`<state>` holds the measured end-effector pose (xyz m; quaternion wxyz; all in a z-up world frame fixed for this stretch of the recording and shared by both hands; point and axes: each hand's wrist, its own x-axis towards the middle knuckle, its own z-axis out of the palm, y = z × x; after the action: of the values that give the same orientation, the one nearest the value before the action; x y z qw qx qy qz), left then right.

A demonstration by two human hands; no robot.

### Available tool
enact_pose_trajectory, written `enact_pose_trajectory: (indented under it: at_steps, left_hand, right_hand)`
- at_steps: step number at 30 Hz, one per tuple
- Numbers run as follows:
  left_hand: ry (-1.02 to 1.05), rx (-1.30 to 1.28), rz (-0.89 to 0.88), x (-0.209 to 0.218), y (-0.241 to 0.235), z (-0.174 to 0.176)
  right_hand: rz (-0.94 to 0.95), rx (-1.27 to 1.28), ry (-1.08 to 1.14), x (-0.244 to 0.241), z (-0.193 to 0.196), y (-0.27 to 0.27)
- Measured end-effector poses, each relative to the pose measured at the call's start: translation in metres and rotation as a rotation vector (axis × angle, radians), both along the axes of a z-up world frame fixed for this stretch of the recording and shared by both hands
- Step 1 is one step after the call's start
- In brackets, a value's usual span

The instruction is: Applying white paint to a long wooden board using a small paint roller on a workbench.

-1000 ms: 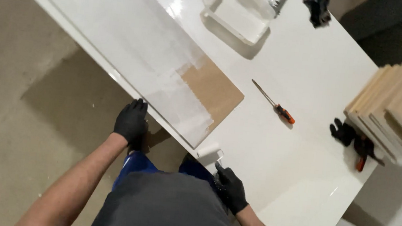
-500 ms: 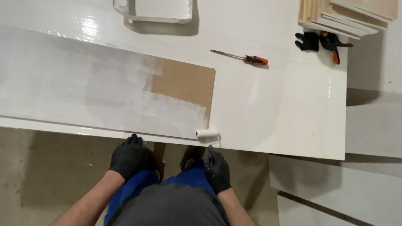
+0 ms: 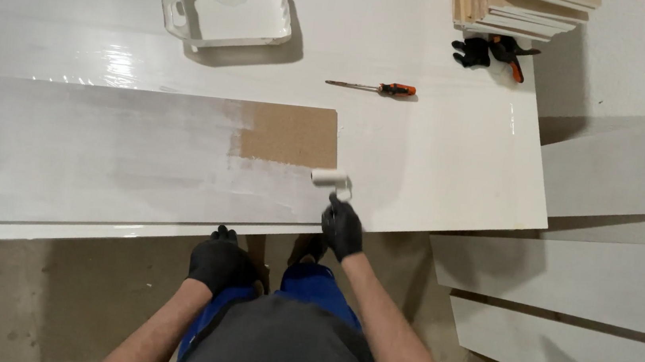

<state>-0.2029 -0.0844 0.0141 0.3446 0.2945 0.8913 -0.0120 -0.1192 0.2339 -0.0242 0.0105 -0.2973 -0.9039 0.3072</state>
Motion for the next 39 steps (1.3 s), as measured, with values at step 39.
enact_pose_trajectory:
  at_steps: [39]
  left_hand:
    - [0.088, 0.028, -0.062, 0.004, -0.017, -0.060]
  right_hand:
    - [-0.426, -0.702, 0.053, -0.182, -0.020, 0.087]
